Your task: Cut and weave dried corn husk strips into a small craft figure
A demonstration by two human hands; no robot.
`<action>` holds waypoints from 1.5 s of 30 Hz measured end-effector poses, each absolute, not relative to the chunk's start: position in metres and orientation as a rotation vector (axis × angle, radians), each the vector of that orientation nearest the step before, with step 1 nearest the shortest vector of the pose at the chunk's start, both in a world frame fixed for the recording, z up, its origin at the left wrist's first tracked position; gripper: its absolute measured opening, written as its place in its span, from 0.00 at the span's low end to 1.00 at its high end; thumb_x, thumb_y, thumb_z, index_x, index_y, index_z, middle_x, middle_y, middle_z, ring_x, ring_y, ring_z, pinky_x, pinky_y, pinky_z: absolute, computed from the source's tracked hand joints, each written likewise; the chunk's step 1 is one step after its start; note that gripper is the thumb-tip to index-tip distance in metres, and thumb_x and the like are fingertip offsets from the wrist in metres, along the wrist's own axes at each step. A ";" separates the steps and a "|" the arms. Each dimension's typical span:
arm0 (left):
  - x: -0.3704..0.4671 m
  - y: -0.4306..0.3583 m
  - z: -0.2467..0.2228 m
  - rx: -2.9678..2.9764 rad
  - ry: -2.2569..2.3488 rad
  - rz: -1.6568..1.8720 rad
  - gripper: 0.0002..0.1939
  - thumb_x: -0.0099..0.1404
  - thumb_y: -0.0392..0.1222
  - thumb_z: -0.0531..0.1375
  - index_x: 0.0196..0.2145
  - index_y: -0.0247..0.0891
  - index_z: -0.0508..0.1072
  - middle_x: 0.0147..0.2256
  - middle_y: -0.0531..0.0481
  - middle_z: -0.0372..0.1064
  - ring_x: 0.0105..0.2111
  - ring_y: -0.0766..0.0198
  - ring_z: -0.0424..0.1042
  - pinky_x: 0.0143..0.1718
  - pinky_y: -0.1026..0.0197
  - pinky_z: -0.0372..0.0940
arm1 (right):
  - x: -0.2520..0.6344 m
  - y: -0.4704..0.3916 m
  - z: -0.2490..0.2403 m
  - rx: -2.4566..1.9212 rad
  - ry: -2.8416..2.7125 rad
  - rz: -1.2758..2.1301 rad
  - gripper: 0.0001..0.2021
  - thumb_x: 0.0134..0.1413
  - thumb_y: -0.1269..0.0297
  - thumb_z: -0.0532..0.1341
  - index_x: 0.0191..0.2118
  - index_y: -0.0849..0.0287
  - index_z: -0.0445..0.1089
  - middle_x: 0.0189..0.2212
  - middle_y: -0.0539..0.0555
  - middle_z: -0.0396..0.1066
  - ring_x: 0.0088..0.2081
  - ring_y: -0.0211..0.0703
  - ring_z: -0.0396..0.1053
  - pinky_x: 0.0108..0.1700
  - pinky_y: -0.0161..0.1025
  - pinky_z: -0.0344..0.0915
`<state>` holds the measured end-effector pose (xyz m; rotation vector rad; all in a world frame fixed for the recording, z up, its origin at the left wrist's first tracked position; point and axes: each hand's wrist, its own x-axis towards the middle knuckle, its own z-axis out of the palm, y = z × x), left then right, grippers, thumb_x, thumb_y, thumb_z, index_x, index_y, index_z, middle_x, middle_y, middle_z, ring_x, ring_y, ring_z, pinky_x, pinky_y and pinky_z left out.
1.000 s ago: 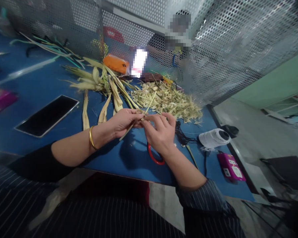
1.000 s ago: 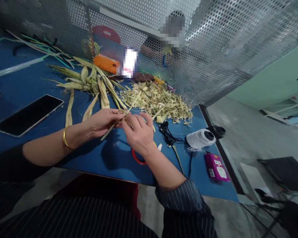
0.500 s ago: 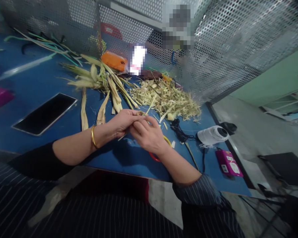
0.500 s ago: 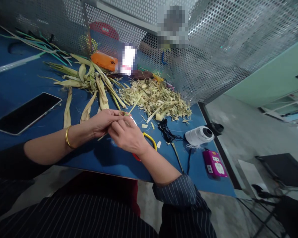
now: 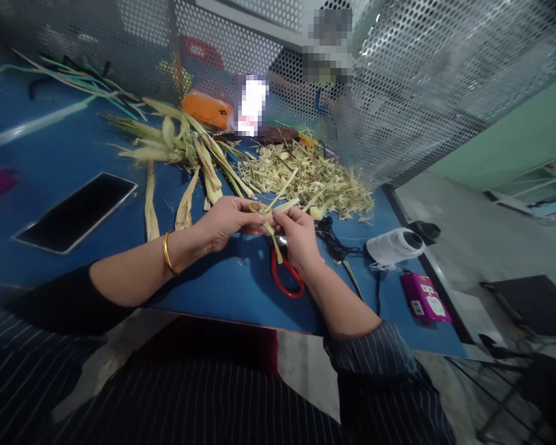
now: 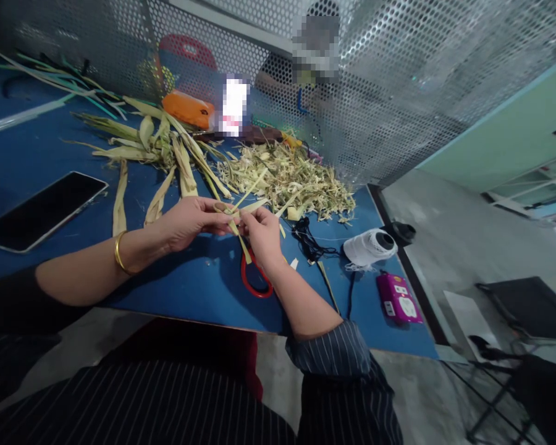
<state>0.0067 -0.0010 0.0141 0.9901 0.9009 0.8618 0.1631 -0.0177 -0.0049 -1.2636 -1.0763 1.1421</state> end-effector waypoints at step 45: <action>0.002 0.004 0.021 0.865 0.877 0.874 0.05 0.55 0.34 0.65 0.25 0.31 0.73 0.23 0.52 0.68 0.19 0.76 0.61 0.20 0.70 0.53 | 0.191 -0.021 0.010 -1.101 -2.151 -0.564 0.06 0.62 0.62 0.58 0.43 0.50 0.71 0.39 0.52 0.75 0.46 0.45 0.69 0.56 0.48 0.53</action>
